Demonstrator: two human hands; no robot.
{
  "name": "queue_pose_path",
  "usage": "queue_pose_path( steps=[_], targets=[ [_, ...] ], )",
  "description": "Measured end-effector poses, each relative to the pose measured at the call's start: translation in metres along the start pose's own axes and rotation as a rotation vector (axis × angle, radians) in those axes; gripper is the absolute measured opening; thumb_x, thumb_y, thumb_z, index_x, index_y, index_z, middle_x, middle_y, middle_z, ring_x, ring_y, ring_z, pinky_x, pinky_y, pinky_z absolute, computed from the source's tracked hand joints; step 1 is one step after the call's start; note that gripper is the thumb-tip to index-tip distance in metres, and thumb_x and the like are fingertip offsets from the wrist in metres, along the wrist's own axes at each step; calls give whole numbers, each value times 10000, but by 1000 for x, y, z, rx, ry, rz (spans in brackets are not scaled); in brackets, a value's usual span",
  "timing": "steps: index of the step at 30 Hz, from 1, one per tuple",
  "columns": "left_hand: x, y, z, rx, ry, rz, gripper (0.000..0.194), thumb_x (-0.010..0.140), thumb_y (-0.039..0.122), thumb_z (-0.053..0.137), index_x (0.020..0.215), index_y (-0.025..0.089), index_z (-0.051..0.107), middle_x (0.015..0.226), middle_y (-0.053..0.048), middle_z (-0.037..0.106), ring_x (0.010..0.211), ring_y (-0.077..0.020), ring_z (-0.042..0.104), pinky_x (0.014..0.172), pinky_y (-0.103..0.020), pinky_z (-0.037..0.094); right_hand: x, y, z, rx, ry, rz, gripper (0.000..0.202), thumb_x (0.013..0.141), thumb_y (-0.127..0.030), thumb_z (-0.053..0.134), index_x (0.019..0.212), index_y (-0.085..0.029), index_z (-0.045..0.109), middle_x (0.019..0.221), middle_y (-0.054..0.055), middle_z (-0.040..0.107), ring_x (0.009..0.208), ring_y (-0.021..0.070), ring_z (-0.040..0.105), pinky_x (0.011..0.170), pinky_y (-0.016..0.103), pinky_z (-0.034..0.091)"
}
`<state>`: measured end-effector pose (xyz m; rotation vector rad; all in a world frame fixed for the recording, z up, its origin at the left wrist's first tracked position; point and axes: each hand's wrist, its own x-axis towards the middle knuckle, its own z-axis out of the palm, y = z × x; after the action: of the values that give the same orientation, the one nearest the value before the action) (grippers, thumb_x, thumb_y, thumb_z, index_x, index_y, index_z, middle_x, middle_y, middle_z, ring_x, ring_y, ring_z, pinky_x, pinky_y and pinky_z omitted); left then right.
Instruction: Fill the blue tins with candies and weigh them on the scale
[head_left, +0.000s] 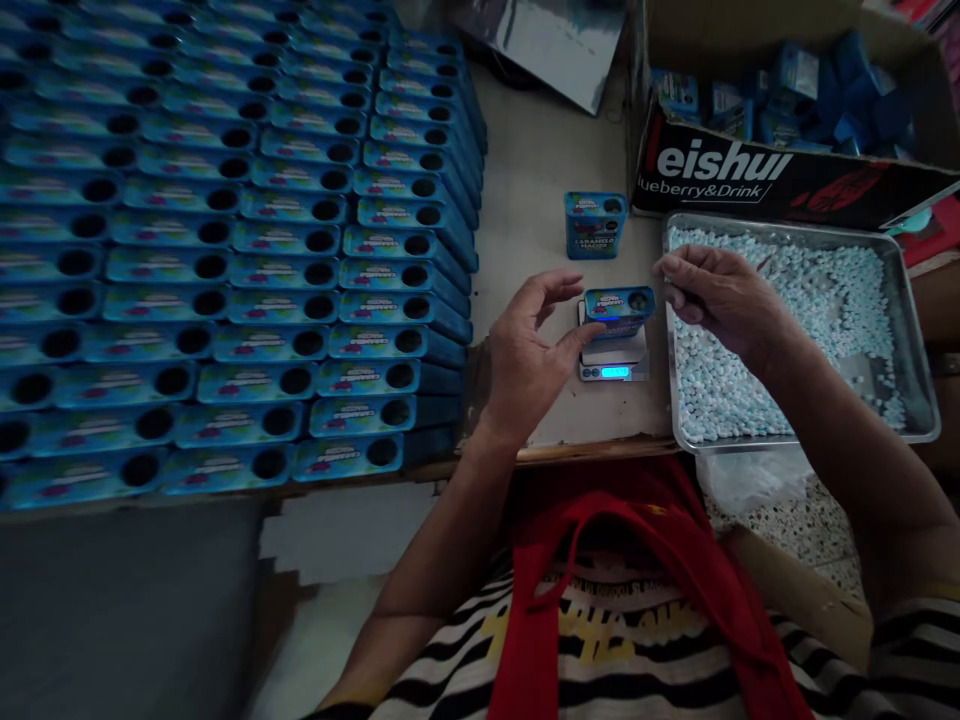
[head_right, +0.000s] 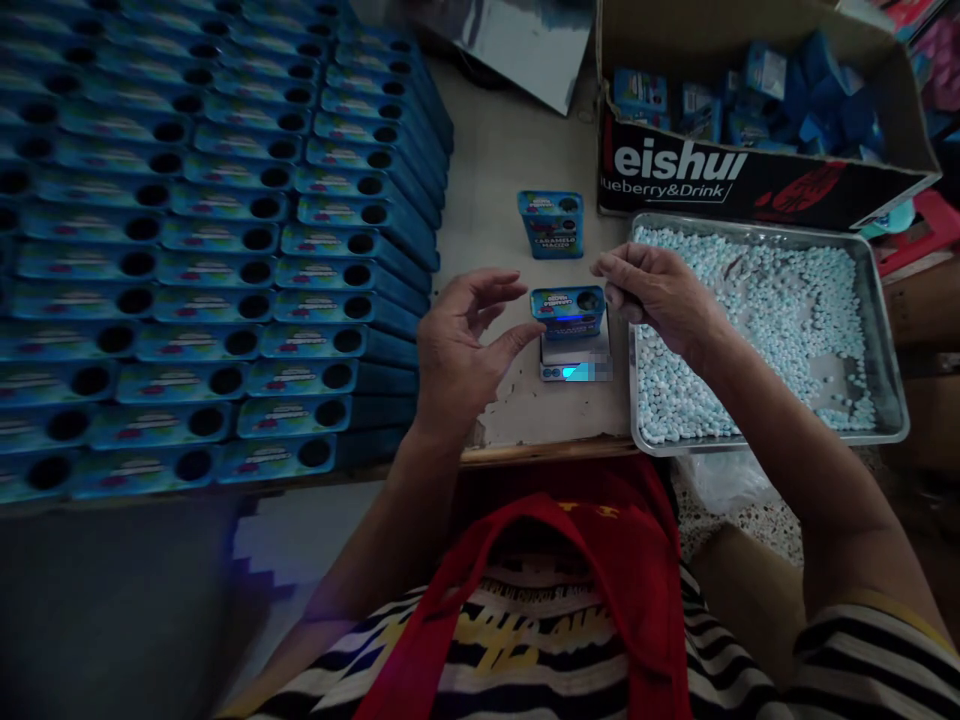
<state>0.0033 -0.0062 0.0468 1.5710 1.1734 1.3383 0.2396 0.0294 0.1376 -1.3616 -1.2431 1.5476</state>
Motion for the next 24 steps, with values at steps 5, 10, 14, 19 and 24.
queue_pose_path(
  steps=[5,10,14,19,24],
  targets=[
    [11,2,14,211,-58,120,579,916,348,913,1426,254,656,1430,-97,736,1361,-319,695,1210,-490,545,6,5,1,-11,-39,-54,387,932,-506,899,893,-190,679,638,-49,571,503,64,420,463,204,310],
    [38,13,46,617,-393,192,438,886,167,875,1293,206,716,1299,-136,775,1275,-375,707,1077,-506,595,4,18,-47,-515,161,-186,298,1015,-504,737,961,-210,736,838,58,704,713,186,623,650,307,510],
    [89,35,24,692,-297,207,350,866,56,834,1154,230,737,1188,-97,784,1166,-355,749,1022,-490,629,20,35,-79,-1142,285,-293,370,883,-299,855,1244,-229,817,1386,191,729,1290,404,666,1078,580,548],
    [192,75,-69,615,-43,238,515,681,67,1001,1111,190,746,1037,-17,734,1173,-372,745,1218,-658,531,85,41,-41,-1111,163,-552,662,938,-316,802,1567,-188,636,1543,209,665,1429,401,601,1219,576,479],
    [240,85,-120,730,-13,115,656,644,58,1009,1231,83,717,1097,-12,712,1304,-373,706,1233,-743,446,145,36,1,-1199,78,-466,803,878,-276,844,1617,-124,568,1517,241,675,1383,409,629,1179,526,487]
  ],
)
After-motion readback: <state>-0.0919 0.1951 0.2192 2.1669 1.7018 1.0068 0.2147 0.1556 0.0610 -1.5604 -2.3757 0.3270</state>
